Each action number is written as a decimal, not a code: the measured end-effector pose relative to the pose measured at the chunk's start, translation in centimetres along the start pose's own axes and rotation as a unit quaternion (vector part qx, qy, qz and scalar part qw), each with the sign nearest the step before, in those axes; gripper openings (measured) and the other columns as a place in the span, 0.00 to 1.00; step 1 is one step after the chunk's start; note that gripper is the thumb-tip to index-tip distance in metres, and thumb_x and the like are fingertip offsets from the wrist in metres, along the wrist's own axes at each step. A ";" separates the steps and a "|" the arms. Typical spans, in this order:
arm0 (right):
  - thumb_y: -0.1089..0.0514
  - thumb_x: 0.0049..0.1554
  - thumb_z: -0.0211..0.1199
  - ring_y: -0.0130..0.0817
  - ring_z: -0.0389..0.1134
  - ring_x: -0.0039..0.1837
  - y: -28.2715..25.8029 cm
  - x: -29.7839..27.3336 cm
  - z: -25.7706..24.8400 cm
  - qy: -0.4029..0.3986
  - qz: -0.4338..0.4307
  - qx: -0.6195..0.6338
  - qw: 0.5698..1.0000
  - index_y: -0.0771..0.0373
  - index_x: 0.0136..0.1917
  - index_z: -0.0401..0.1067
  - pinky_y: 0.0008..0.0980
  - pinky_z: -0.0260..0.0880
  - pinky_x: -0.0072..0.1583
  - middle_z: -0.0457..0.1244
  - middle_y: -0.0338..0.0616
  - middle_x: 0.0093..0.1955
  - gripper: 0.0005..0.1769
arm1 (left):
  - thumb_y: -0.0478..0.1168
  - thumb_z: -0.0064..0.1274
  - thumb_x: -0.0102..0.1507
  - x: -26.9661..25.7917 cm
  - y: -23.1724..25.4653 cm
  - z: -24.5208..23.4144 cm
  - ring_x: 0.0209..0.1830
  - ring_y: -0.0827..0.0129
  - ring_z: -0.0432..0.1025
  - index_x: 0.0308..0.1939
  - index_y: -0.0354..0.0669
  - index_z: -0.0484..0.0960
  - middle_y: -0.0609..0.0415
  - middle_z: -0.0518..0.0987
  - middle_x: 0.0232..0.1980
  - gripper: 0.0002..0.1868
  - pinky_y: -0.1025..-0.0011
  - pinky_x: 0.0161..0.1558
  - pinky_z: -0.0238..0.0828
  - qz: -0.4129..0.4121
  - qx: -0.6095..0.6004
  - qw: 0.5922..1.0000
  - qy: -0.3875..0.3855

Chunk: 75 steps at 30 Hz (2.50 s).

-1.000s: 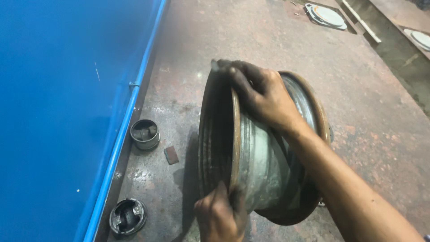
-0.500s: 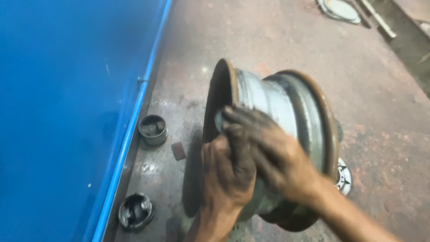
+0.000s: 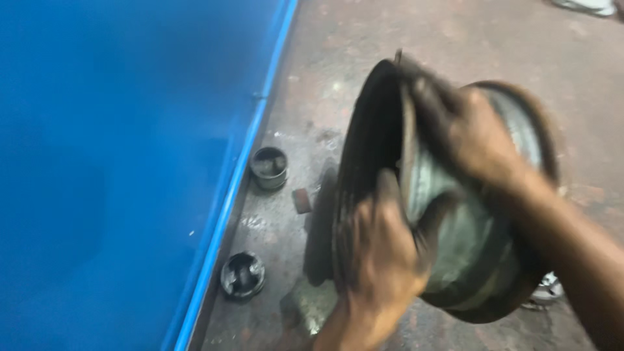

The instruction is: The person scrubs a large cylindrical metal part with a small abrasive block, rotating it to clean the sides and edges. The person then wipes the part with a cloth to remove residue.

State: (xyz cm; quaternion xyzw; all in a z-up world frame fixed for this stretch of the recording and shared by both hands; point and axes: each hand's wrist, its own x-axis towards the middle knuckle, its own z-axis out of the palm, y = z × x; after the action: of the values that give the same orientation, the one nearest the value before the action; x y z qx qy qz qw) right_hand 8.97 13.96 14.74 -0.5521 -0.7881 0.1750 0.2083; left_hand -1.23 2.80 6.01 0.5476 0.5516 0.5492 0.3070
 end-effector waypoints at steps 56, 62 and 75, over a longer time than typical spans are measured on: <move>0.46 0.73 0.46 0.62 0.56 0.73 0.7 4.1 0.5 0.032 0.055 -0.007 0.998 0.59 0.75 0.67 0.57 0.61 0.70 0.52 0.70 0.73 0.24 | 0.58 0.32 0.72 0.8 -1.5 0.8 0.14 0.51 0.74 0.22 0.38 0.75 0.44 0.71 0.14 0.34 0.57 0.19 0.66 0.054 0.003 0.997 0.053; 0.47 0.72 0.40 0.54 0.69 0.69 1.6 -4.9 2.2 0.160 -0.256 -0.078 0.950 0.70 0.72 0.65 0.60 0.62 0.73 0.65 0.67 0.70 0.28 | 0.54 0.37 0.75 -0.5 -2.3 0.4 0.23 0.49 0.78 0.33 0.38 0.80 0.44 0.78 0.23 0.27 0.57 0.24 0.71 0.104 -0.004 0.993 0.055; 0.31 0.65 0.40 0.50 0.58 0.76 4.4 6.4 1.1 -0.070 -0.129 0.042 0.988 0.61 0.78 0.60 0.46 0.54 0.74 0.57 0.56 0.76 0.41 | 0.42 0.60 0.61 -16.2 -18.8 7.3 0.39 0.45 0.73 0.48 0.28 0.72 0.36 0.75 0.42 0.21 0.52 0.42 0.71 0.137 0.165 0.944 0.252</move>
State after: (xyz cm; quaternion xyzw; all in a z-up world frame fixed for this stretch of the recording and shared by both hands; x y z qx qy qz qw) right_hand 9.96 21.43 12.49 -0.4227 -0.8574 0.2182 0.1966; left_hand 4.07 -6.72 -17.46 0.5051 0.6135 0.6069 -0.0148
